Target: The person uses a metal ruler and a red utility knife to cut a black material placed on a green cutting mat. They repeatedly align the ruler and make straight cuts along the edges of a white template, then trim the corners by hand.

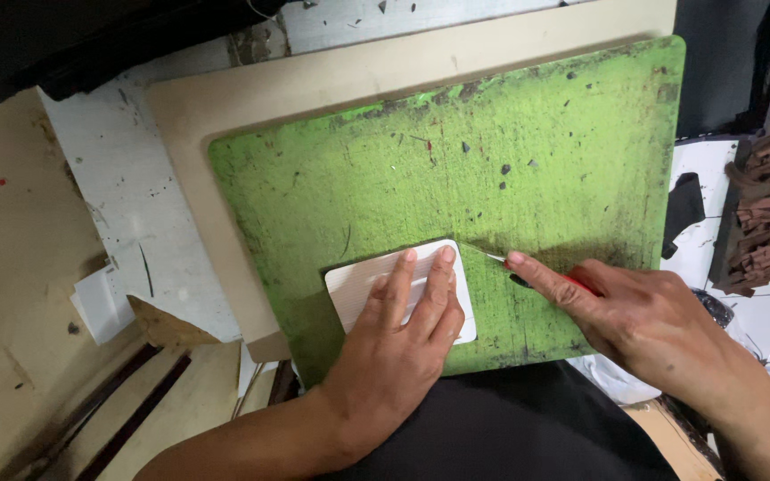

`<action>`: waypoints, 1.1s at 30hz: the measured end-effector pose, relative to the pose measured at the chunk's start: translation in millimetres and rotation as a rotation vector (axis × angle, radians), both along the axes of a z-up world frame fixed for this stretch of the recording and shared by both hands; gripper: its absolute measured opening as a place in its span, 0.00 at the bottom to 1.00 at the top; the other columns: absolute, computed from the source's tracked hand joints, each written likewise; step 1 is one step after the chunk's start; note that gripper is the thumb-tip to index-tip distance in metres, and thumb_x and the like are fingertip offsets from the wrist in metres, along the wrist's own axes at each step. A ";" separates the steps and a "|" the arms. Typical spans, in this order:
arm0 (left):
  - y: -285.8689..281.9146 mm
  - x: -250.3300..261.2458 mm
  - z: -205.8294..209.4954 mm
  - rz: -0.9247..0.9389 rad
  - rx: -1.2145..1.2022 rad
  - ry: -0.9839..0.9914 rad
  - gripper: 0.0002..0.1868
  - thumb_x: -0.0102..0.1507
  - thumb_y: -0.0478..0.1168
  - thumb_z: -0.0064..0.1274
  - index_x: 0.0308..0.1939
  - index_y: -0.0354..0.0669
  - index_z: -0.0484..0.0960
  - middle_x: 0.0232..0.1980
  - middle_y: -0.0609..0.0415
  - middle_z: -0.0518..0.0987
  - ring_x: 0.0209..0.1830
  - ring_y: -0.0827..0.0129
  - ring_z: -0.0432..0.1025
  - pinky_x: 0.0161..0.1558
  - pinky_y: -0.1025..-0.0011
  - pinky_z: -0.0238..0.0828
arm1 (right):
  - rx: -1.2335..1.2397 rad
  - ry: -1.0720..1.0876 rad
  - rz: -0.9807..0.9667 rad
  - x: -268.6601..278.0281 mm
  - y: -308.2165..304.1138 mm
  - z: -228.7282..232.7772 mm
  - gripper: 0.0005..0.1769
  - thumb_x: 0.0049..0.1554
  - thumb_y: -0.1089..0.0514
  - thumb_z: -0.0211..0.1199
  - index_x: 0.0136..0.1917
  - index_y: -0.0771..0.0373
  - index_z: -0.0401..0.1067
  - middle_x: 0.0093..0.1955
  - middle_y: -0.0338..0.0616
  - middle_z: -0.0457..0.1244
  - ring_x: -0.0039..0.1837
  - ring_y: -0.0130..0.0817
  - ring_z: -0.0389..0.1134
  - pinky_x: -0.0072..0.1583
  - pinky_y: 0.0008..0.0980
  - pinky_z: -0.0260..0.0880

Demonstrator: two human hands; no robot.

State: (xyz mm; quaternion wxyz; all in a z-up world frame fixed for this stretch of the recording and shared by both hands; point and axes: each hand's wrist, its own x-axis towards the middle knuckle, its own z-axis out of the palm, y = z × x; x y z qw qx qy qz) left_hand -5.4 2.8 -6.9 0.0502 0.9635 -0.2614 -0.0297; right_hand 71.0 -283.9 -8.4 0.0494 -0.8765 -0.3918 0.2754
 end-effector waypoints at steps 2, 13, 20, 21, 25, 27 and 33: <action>0.0 2.3 3.1 -0.004 0.007 -0.002 0.11 0.71 0.37 0.45 0.54 0.48 0.81 0.75 0.46 0.69 0.71 0.45 0.65 0.59 0.58 0.74 | -0.055 0.039 -0.032 -1.3 1.1 0.7 0.51 0.55 0.61 0.57 0.85 0.29 0.43 0.36 0.29 0.54 0.34 0.32 0.61 0.34 0.38 0.69; -0.5 0.9 1.7 0.004 0.004 -0.024 0.10 0.71 0.38 0.47 0.53 0.49 0.80 0.74 0.49 0.71 0.70 0.47 0.66 0.59 0.59 0.75 | 0.067 0.005 -0.236 -24.9 12.9 5.5 0.41 0.63 0.54 0.56 0.84 0.33 0.45 0.38 0.30 0.58 0.30 0.34 0.58 0.30 0.42 0.66; 0.2 -1.8 -3.1 -0.016 0.052 -0.029 0.18 0.72 0.52 0.48 0.59 0.47 0.79 0.76 0.47 0.69 0.71 0.45 0.66 0.58 0.59 0.74 | 0.394 0.025 -0.488 -27.5 34.4 14.2 0.37 0.62 0.66 0.56 0.82 0.54 0.54 0.63 0.48 0.65 0.51 0.42 0.70 0.51 0.38 0.70; 0.2 -2.6 -3.9 -0.022 0.046 -0.014 0.21 0.71 0.54 0.50 0.60 0.46 0.79 0.76 0.46 0.68 0.71 0.45 0.66 0.58 0.58 0.73 | 0.423 0.041 -0.530 -26.2 37.3 17.4 0.36 0.61 0.67 0.55 0.81 0.59 0.55 0.76 0.51 0.63 0.64 0.39 0.72 0.61 0.34 0.71; 1.0 -3.9 -8.8 -0.014 0.010 -0.011 0.26 0.69 0.56 0.54 0.61 0.43 0.78 0.76 0.45 0.68 0.71 0.43 0.67 0.57 0.55 0.74 | 0.306 -0.117 -0.797 -34.2 33.6 27.5 0.34 0.65 0.61 0.55 0.83 0.54 0.55 0.78 0.49 0.61 0.67 0.48 0.70 0.58 0.43 0.70; 1.9 -3.5 -10.5 0.019 -0.053 0.032 0.25 0.69 0.54 0.51 0.63 0.41 0.78 0.75 0.47 0.69 0.72 0.46 0.64 0.67 0.59 0.68 | 0.306 0.021 -1.075 -49.2 28.3 34.8 0.35 0.63 0.54 0.62 0.82 0.50 0.60 0.32 0.39 0.63 0.24 0.27 0.52 0.35 0.28 0.58; 30.8 30.5 9.1 0.037 -0.332 0.489 0.27 0.67 0.53 0.53 0.61 0.35 0.72 0.68 0.39 0.72 0.68 0.45 0.65 0.63 0.48 0.65 | 0.552 0.159 -1.390 -142.3 -5.7 -24.7 0.06 0.62 0.55 0.65 0.49 0.58 0.72 0.31 0.30 0.54 0.33 0.21 0.51 0.35 0.23 0.51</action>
